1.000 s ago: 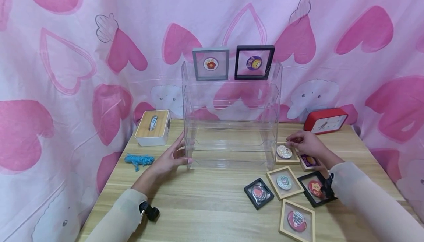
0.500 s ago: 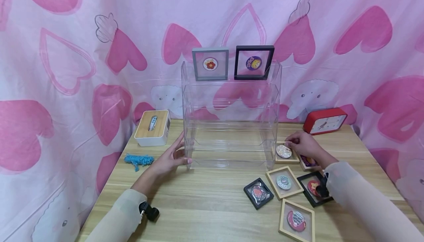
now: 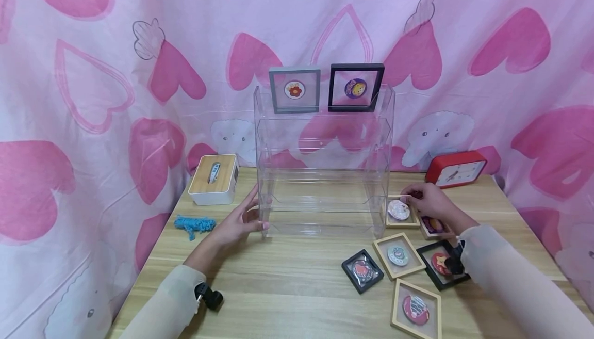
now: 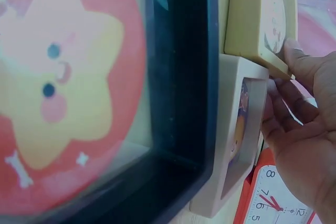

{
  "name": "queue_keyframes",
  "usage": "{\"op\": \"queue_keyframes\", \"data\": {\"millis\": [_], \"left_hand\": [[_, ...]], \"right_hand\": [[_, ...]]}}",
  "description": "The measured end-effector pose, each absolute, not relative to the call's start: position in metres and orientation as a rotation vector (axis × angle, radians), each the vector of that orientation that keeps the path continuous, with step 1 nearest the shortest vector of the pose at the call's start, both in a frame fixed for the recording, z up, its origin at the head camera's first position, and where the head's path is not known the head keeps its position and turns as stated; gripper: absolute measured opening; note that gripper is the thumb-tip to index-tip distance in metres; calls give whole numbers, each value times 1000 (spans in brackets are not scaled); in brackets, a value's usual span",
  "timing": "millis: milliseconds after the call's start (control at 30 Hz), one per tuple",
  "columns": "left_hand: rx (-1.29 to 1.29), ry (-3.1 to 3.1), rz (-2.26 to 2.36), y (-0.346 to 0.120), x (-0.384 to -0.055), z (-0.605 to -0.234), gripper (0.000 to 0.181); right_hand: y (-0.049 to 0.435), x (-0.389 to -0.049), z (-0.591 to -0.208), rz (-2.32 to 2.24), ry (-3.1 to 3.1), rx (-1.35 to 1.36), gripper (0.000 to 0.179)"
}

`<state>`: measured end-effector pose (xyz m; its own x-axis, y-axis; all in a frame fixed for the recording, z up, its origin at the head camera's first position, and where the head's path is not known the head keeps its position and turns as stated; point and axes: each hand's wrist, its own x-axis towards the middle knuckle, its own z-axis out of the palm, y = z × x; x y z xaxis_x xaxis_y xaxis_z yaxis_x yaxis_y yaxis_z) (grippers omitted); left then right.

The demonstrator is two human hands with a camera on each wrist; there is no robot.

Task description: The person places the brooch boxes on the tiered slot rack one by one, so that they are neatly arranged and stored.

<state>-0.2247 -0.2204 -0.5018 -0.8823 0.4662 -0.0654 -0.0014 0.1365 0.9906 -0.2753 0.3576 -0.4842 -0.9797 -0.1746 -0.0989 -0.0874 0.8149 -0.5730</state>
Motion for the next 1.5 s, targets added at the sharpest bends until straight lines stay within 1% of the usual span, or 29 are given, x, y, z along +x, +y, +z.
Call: {"op": "queue_keyframes", "data": {"millis": [133, 333, 500, 733, 867, 1133, 1333, 1500], "left_hand": [[408, 2063, 1795, -220, -225, -502, 115], [389, 2042, 1808, -219, -225, -501, 114], [399, 2042, 1808, -219, -225, -501, 114], [383, 2052, 1797, -221, -225, -501, 113], [391, 2030, 1811, -221, -224, -501, 113], [378, 2044, 1801, -221, -224, -502, 113], [401, 2052, 1797, -222, -224, -503, 115], [422, 2043, 1802, -222, -225, -504, 116]], "right_hand": [[359, -273, -480, -893, 2860, -185, 27], [362, -269, -472, -912, 2934, -198, 26], [365, -265, -455, -920, 2988, -206, 26], [374, -262, -425, -932, 3075, -222, 26], [377, -258, -408, -1016, 3114, -225, 26], [384, -253, -370, -1115, 3242, -262, 21], [383, -250, -339, -1352, 3225, -301, 24], [370, -245, -314, -1499, 3179, -299, 24]]}}
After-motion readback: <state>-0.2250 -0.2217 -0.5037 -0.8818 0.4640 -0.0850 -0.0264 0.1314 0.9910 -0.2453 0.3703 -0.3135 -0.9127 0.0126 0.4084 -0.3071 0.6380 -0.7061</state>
